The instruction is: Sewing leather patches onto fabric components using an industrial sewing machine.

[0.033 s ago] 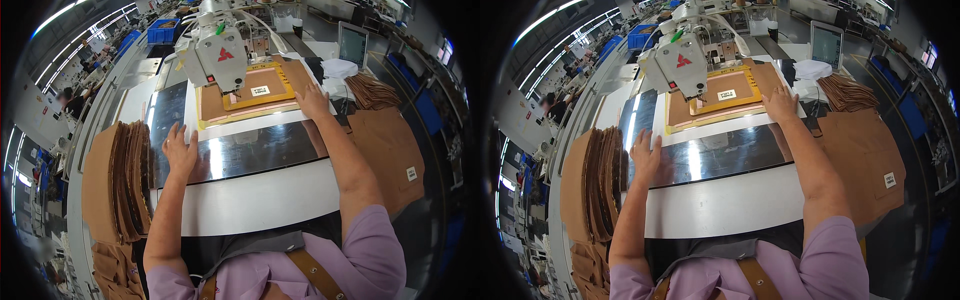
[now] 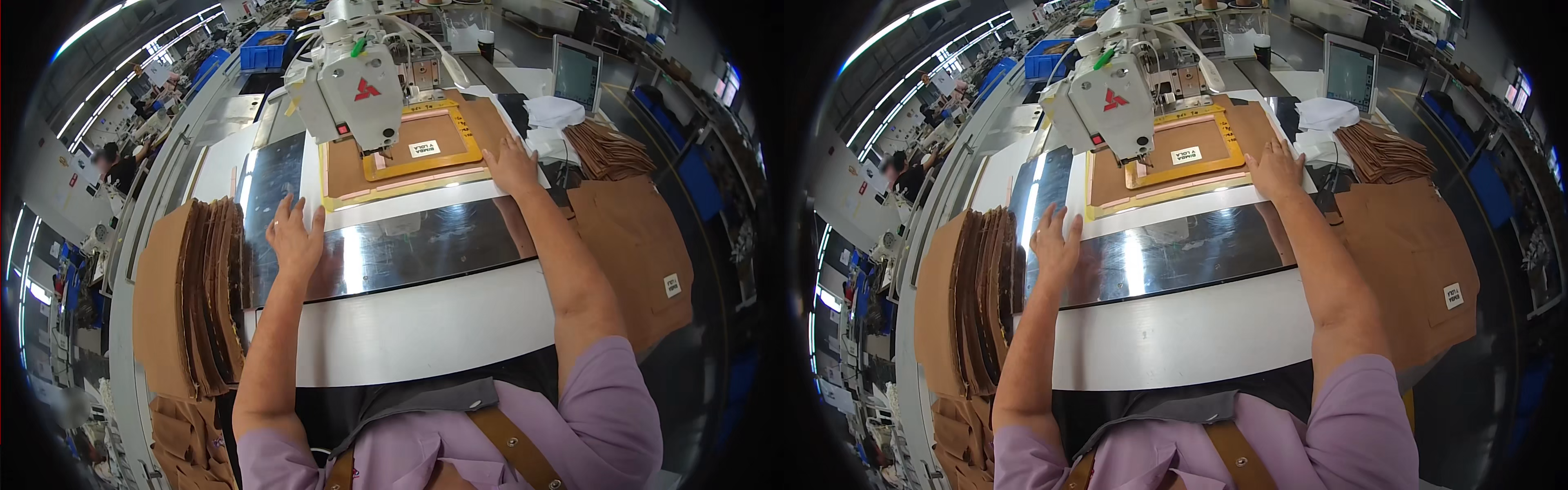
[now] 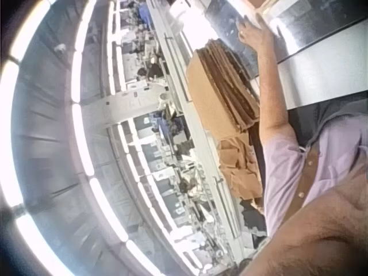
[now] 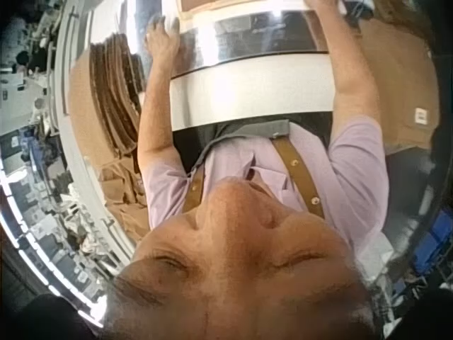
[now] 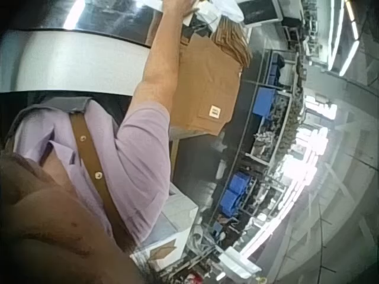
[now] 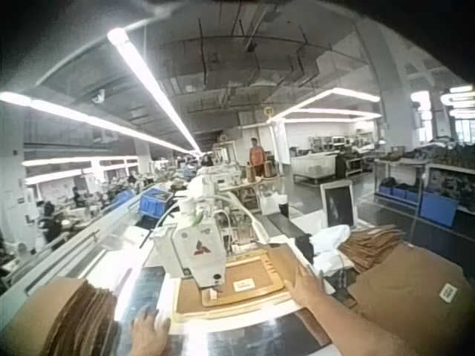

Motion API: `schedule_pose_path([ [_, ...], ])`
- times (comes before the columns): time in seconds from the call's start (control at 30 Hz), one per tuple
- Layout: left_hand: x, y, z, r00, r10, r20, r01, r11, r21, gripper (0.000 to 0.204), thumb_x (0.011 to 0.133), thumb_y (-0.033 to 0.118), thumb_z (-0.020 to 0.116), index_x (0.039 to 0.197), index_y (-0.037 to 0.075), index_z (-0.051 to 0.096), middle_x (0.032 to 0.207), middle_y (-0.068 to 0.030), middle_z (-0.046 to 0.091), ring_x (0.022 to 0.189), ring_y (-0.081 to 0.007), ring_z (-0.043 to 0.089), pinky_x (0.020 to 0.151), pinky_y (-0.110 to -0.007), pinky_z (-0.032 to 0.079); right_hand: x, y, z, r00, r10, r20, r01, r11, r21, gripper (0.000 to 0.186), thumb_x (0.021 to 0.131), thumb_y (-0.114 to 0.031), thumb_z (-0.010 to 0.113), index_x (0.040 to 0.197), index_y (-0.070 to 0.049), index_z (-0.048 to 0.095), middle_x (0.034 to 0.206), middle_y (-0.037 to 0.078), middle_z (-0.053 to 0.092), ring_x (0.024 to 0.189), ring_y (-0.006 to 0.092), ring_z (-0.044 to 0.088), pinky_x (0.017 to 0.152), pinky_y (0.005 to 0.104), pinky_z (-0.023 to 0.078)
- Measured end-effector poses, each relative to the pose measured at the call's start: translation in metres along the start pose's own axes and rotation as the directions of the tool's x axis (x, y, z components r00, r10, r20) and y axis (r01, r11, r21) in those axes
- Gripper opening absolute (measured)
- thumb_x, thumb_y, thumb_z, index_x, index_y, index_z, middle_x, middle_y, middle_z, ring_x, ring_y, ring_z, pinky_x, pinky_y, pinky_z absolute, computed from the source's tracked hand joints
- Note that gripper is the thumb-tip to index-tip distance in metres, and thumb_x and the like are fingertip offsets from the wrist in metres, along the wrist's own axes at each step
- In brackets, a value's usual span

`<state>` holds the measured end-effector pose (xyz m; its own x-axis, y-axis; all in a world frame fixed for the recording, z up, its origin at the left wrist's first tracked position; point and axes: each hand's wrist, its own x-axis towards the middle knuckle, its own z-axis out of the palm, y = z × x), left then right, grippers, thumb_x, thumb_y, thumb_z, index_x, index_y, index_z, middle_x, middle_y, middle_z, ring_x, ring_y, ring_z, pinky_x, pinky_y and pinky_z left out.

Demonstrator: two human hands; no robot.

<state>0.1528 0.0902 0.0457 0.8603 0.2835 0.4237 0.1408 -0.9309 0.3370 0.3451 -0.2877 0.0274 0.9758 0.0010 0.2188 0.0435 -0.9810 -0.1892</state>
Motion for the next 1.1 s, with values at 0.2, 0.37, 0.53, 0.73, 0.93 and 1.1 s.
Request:
schedule_pose_path([
  [0.2,0.056,0.036,0.054,0.987,-0.128,0.095,0.102,0.966,0.237,0.065,0.098,0.053,0.049,0.138,0.002,0.057,0.161,-0.0150,0.033,0.152,-0.0310,0.022,0.119,-0.062,0.012,0.006,0.010,-0.010,1.000,0.013,0.011,-0.012,0.995,-0.095,0.058,0.101,-0.047,0.047,0.143,-0.006,0.052,0.154,0.009,0.045,0.149,0.0274,0.029,0.117,0.0585,0.023],
  [0.37,0.059,0.056,0.066,0.996,-0.036,0.086,0.018,0.979,0.204,0.041,0.095,0.045,0.057,0.118,0.016,0.074,0.134,-0.0076,0.065,0.137,-0.0257,0.049,0.119,-0.057,0.017,0.005,0.013,0.000,0.992,-0.083,-0.090,0.079,0.996,-0.043,0.038,0.098,-0.040,0.055,0.125,-0.017,0.070,0.141,0.006,0.059,0.142,0.0293,0.041,0.112,0.0567,0.030],
  [0.53,0.066,0.066,0.031,0.993,-0.121,-0.011,0.120,0.976,0.183,0.029,0.093,0.035,0.065,0.086,0.012,0.079,0.078,-0.0095,0.073,0.084,-0.0274,0.070,0.109,-0.051,0.030,0.010,0.011,-0.015,0.984,-0.087,-0.158,0.092,0.996,0.023,0.031,0.096,-0.036,0.059,0.115,-0.018,0.076,0.131,0.005,0.067,0.133,0.0257,0.050,0.109,0.0523,0.031],
  [0.73,-0.017,0.078,-0.029,0.952,0.307,0.004,-0.304,0.943,0.137,0.024,0.090,0.025,0.070,0.073,0.008,0.069,0.070,-0.0065,0.065,0.081,-0.0258,0.066,0.103,-0.049,0.035,-0.034,0.038,-0.071,0.988,-0.148,0.033,0.148,0.989,-0.024,0.034,0.096,-0.035,0.056,0.103,-0.010,0.077,0.107,0.010,0.074,0.107,0.0287,0.066,0.096,0.0484,0.044],
  [0.93,-0.136,0.086,-0.049,0.772,0.611,0.175,-0.624,0.781,0.028,0.021,0.081,0.023,0.077,0.075,0.010,0.063,0.084,-0.0028,0.064,0.087,-0.0219,0.065,0.101,-0.046,0.037,-0.104,0.080,-0.108,0.990,-0.098,0.097,0.064,0.951,0.302,0.034,0.096,-0.031,0.059,0.096,-0.001,0.074,0.090,0.020,0.072,0.086,0.0366,0.070,0.079,0.0428,0.053],
  [1.1,-0.151,0.150,-0.036,0.629,0.754,0.188,-0.742,0.655,-0.144,0.016,0.081,0.017,0.076,0.078,0.009,0.063,0.088,-0.0029,0.063,0.089,-0.0213,0.066,0.101,-0.045,0.041,-0.120,0.135,-0.136,0.971,0.021,-0.239,0.113,0.838,0.534,0.030,0.095,-0.027,0.064,0.113,-0.005,0.073,0.099,0.022,0.072,0.090,0.0308,0.072,0.081,0.0353,0.053],
])
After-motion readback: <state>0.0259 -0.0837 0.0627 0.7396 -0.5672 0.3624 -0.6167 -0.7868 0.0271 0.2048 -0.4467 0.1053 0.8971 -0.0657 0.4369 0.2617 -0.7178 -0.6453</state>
